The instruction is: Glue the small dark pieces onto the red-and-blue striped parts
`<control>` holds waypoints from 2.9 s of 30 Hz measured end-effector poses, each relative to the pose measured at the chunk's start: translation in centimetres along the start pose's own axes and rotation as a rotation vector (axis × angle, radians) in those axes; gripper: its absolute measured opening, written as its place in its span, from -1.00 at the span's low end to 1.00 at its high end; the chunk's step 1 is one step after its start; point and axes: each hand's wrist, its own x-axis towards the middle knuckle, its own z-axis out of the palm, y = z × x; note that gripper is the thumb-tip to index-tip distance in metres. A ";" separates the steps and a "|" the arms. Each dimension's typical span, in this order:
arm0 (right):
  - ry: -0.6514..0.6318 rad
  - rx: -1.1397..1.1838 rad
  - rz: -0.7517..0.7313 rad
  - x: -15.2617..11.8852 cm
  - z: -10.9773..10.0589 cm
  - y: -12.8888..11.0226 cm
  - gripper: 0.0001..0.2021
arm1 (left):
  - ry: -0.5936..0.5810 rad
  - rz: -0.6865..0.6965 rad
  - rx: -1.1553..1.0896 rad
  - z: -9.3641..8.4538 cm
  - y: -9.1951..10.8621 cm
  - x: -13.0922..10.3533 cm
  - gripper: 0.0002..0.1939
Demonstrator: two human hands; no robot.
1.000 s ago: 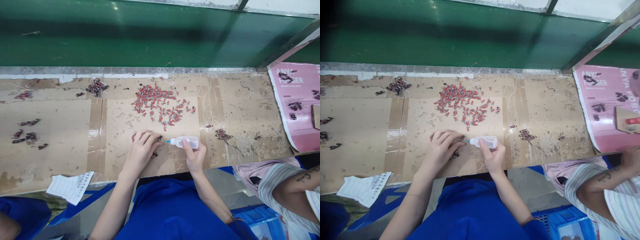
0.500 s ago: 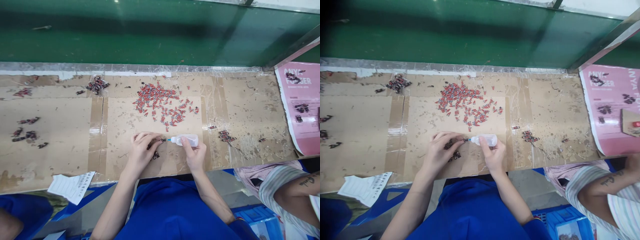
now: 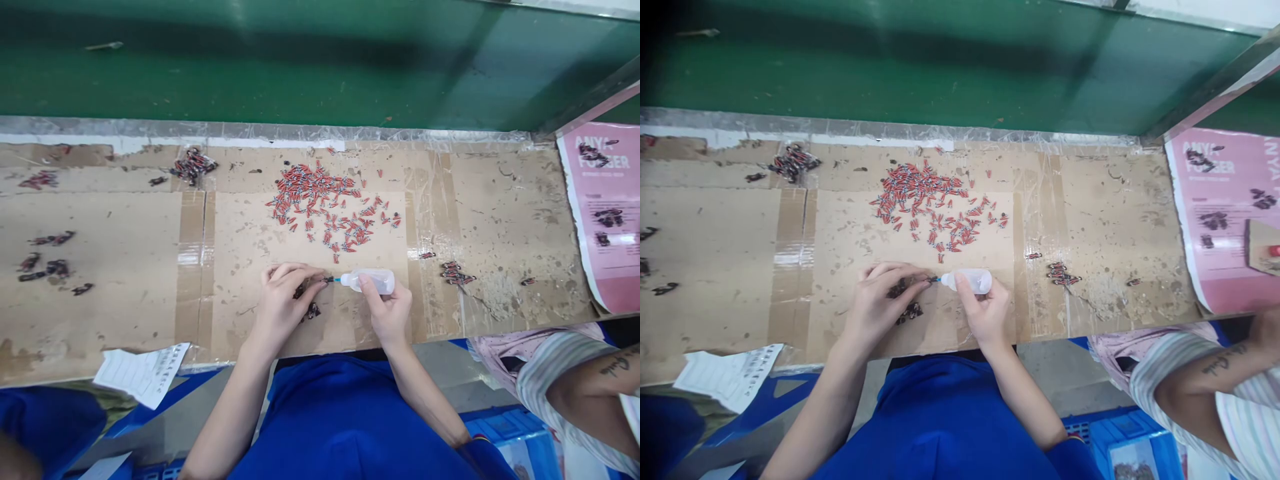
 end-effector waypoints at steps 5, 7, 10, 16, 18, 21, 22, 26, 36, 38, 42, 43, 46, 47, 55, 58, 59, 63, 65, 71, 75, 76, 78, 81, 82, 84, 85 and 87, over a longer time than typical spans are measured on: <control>0.035 -0.004 0.007 -0.1 0.0 -0.1 -0.78 | -0.004 -0.029 -0.005 -0.1 0.1 0.0 -0.96; 0.023 0.001 0.009 -0.1 0.0 -0.1 -0.78 | -0.001 -0.032 -0.008 0.0 0.1 0.0 -0.96; 0.004 -0.023 0.014 0.0 -0.1 -0.1 -0.77 | -0.004 -0.040 -0.009 0.0 0.1 0.1 -0.96; -0.009 -0.051 0.025 0.1 -0.1 0.0 -0.76 | 0.024 -0.013 -0.007 0.2 -0.1 0.0 -0.97; -0.009 -0.040 0.025 0.1 0.0 -0.1 -0.77 | 0.033 0.000 -0.003 0.2 -0.1 0.0 -0.96; -0.004 -0.015 0.029 0.0 0.0 -0.3 -0.78 | 0.028 0.002 0.008 0.2 -0.2 -0.1 -0.96; -0.003 -0.006 0.032 0.0 0.0 -0.3 -0.78 | 0.027 0.002 0.013 0.2 -0.2 -0.1 -0.96; 0.034 0.031 0.031 0.2 -0.3 0.1 -0.78 | 0.027 0.049 0.040 0.5 -0.2 0.0 -0.94; -0.327 -0.271 -0.384 0.7 -1.7 -0.5 -0.67 | 0.181 0.057 0.073 -0.8 -1.7 -1.3 -0.80; -0.365 -0.354 -0.443 1.4 -1.5 -1.0 -0.77 | 0.220 0.011 0.061 -1.5 -2.0 -1.6 -0.79; -0.295 -0.562 -0.461 3.3 0.1 -1.5 -0.86 | 0.260 -0.034 0.023 -1.9 -1.9 -2.0 -0.80; -0.293 -0.625 -0.462 3.7 0.7 -1.4 -0.87 | 0.268 -0.039 0.009 -1.7 -1.8 -2.1 -0.81; -0.308 -0.762 -0.482 4.4 2.3 -1.0 -0.91 | 0.318 -0.049 -0.017 -1.1 -1.4 -2.4 -0.82; -0.312 -0.785 -0.490 4.5 2.6 -0.9 -0.92 | 0.346 -0.051 -0.014 -0.9 -1.2 -2.6 -0.83; -0.377 -0.525 -0.298 2.9 2.2 -2.1 -0.93 | 0.470 -0.045 -0.064 0.4 0.4 -3.0 -0.86; -0.386 -0.206 -0.093 1.5 2.0 -2.7 -0.88 | 0.416 -0.062 -0.105 0.4 1.2 -2.9 -0.85; -0.383 -0.115 -0.039 1.0 2.1 -2.8 -0.85 | 0.393 -0.069 -0.119 0.4 1.4 -2.9 -0.85; -0.388 0.102 0.076 -0.1 2.6 -2.7 -0.78 | 0.332 -0.064 -0.156 0.1 2.2 -2.7 -0.86; -0.401 0.147 0.106 -0.3 2.8 -2.4 -0.75 | 0.320 -0.046 -0.157 0.0 2.4 -2.7 -0.87; -0.366 0.200 0.086 -0.7 3.1 -1.9 -0.80 | 0.317 -0.024 -0.163 0.1 2.8 -2.7 -0.88; -0.320 0.190 0.050 -1.2 3.0 -1.9 -0.85 | 0.328 -0.056 -0.195 0.1 3.2 -2.7 -0.89; -0.311 0.185 0.044 -1.3 3.0 -1.9 -0.85 | 0.326 -0.066 -0.208 0.1 3.3 -2.7 -0.90; -0.299 0.175 0.032 -1.4 2.9 -1.9 -0.86 | 0.319 -0.085 -0.231 0.1 3.5 -2.7 -0.90; -0.294 0.165 0.008 -1.6 2.8 -2.0 -0.87 | 0.304 -0.093 -0.252 -0.1 3.8 -2.7 -0.89; -0.292 0.160 -0.004 -1.6 2.7 -2.0 -0.88 | 0.301 -0.092 -0.260 -0.3 4.0 -2.7 -0.89; -0.284 0.147 -0.033 -1.7 2.7 -2.0 -0.88 | 0.295 -0.093 -0.286 -0.5 4.2 -2.7 -0.90; -0.278 0.141 -0.054 -1.7 2.7 -2.0 -0.89 | 0.293 -0.097 -0.306 -0.6 4.4 -2.7 -0.90; -0.263 0.137 -0.106 -1.8 2.6 -1.9 -0.91 | 0.287 -0.114 -0.359 -0.7 4.6 -2.7 -0.91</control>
